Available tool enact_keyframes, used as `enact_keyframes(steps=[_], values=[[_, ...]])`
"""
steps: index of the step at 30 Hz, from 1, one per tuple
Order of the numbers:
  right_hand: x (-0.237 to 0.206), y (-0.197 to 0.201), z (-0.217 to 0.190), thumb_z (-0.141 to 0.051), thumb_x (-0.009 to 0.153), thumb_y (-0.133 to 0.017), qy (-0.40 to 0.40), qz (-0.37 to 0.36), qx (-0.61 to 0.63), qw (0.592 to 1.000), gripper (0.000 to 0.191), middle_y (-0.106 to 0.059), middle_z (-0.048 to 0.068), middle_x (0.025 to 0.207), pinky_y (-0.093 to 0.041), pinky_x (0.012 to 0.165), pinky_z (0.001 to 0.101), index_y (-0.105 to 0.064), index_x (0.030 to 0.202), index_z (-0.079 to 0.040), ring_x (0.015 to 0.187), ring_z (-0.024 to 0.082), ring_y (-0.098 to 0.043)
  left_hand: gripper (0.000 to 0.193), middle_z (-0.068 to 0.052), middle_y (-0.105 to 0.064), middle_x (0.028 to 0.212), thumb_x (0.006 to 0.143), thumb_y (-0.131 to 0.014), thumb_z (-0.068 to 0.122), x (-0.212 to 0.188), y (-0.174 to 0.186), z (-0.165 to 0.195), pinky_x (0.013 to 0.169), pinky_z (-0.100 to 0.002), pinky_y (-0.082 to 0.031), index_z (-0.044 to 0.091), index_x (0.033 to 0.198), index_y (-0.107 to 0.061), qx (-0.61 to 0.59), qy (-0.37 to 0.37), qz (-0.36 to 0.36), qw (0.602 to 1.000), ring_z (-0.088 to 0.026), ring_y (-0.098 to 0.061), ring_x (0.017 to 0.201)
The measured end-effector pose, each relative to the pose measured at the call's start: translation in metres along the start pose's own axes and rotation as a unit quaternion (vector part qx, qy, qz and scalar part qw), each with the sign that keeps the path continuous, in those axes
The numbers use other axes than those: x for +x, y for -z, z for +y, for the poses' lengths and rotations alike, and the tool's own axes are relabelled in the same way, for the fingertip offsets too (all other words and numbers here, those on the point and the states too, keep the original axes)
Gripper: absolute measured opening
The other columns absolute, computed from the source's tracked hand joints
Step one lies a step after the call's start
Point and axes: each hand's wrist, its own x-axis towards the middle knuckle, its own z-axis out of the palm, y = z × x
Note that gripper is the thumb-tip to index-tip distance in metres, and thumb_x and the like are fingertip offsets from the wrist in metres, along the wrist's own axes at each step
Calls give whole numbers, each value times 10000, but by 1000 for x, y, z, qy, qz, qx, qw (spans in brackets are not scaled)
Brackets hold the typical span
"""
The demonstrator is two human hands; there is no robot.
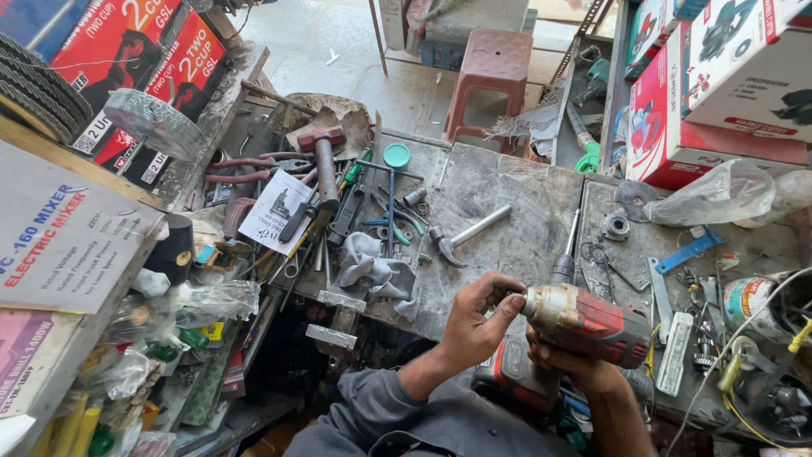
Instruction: The person fits a socket onto a cordless drill and runs it, then picks up a cordless impact wrench, attaches a socket, and repeatedly operates it on a small metal part over the workbench. They swap sockets between the two power tools and handle a small metal component while testing the tools.
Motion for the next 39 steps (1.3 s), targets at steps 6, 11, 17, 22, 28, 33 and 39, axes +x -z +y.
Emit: enact_keyframes(steps=[6, 11, 17, 22, 28, 33, 39], values=[[0, 0, 2, -153, 800, -832, -10, 7, 5, 1000, 429, -590, 19, 872, -458, 620, 286, -609, 1143, -25, 734, 134, -555, 158, -49, -687, 937, 1068, -628, 113, 0, 1, -1, 762, -235, -527, -29, 1136, -627, 5, 9, 3, 1000, -66, -654, 876], [2, 3, 6, -174, 815, -817, -15, 5, 17, 1000, 414, -594, 29, 896, -465, 619, 298, -601, 1131, -17, 734, 139, -553, 181, -46, -681, 931, 1066, -635, 118, -1, 3, -3, 757, -232, -516, -34, 1163, -628, 4, 27, 0, 1000, -57, -636, 871], [2, 4, 8, -161, 781, -820, -15, 12, 31, 999, 456, -595, 31, 883, -434, 577, 286, -595, 1159, -41, 684, 132, -531, 189, -45, -677, 940, 1059, -644, 126, 1, 10, -3, 761, -231, -520, -23, 1175, -630, 21, 16, -22, 999, -58, -638, 865], [3, 4, 10, -113, 806, -828, -13, -11, 36, 999, 403, -599, 22, 920, -446, 630, 285, -590, 1122, -37, 737, 130, -542, 181, -46, -683, 950, 1062, -646, 121, 0, 12, 0, 765, -240, -521, -22, 1172, -636, 37, -2, -19, 999, -65, -640, 867], [-5, -3, 11, -138, 830, -846, -5, -12, 9, 1000, 384, -610, 13, 946, -460, 698, 275, -622, 1124, -34, 823, 114, -559, 169, -39, -680, 888, 1051, -651, 105, -4, 15, 6, 733, -243, -515, -10, 1174, -633, 19, 37, -19, 999, -62, -636, 822], [-9, -12, 7, -108, 828, -841, -13, 9, 32, 999, 384, -643, 32, 974, -487, 717, 290, -631, 1140, -31, 841, 130, -596, 203, -34, -679, 943, 1021, -665, 101, -4, 27, 11, 743, -241, -525, -7, 1189, -632, 70, 28, -18, 997, -60, -633, 846], [-10, -12, 13, -78, 803, -846, -17, 2, 44, 999, 483, -639, 7, 957, -505, 708, 298, -598, 1217, -87, 824, 110, -594, 200, -14, -637, 894, 1027, -671, 119, -2, 79, 14, 738, -235, -486, -3, 1185, -661, 144, 29, 91, 985, -67, -569, 817]])
